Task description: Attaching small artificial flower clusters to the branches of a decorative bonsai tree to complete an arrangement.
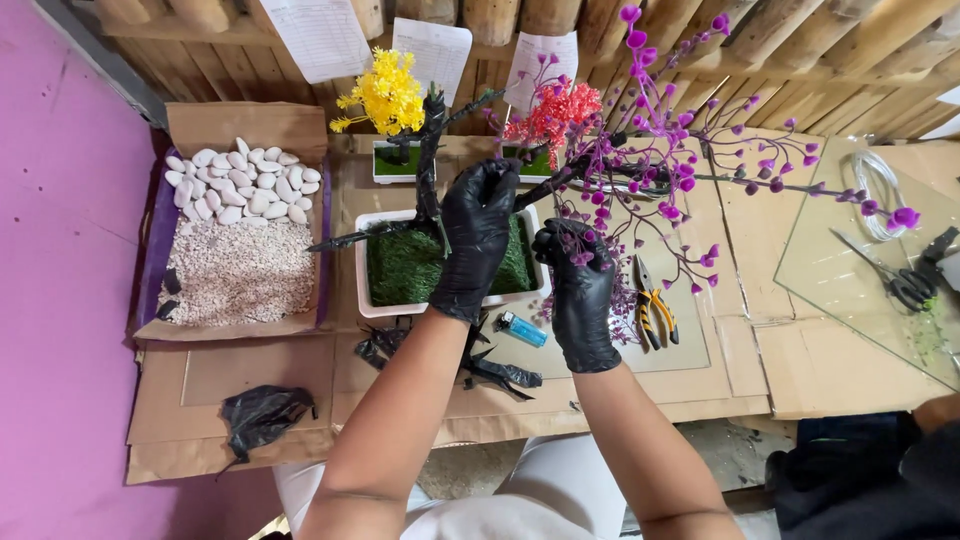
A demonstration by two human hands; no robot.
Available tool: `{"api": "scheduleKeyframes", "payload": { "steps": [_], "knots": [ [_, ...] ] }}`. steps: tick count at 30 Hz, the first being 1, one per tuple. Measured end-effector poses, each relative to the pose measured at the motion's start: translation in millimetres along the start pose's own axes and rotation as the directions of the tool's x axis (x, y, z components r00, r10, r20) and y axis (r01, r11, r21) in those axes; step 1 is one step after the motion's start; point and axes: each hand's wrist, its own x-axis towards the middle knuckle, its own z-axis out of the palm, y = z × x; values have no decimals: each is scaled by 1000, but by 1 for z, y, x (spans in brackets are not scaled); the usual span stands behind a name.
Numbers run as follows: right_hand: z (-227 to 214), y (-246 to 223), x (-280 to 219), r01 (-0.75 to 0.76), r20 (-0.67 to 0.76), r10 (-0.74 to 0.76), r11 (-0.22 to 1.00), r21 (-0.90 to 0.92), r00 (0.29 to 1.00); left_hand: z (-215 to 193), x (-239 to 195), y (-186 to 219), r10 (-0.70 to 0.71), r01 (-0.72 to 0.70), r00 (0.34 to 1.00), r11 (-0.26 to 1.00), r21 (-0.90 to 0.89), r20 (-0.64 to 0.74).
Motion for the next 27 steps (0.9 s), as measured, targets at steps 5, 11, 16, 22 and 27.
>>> {"api": "scheduleKeyframes", "payload": {
  "steps": [5, 11, 16, 22, 27],
  "knots": [
    [-3, 2, 1, 5, 22, -4, 1000, -14, 1000, 5, -2, 20, -89, 70, 996, 894, -443, -21],
    [-4, 1, 2, -5, 20, 4, 1000, 18, 1000, 4, 0, 15, -45, 23, 998, 878, -479, -36],
    [-5, 2, 4, -8, 34, 6, 998, 55, 999, 10, 3, 1, -56, 77, 997, 826, -559, 55],
    [-8, 9, 8, 14, 43, -17, 996, 87, 999, -4, -6, 20, -142, 219, 974, 803, -555, 178],
    [-6, 7, 8, 21, 54, -25, 997, 71, 998, -3, 5, 4, -221, 296, 955, 733, -612, 198]
  ]
}}
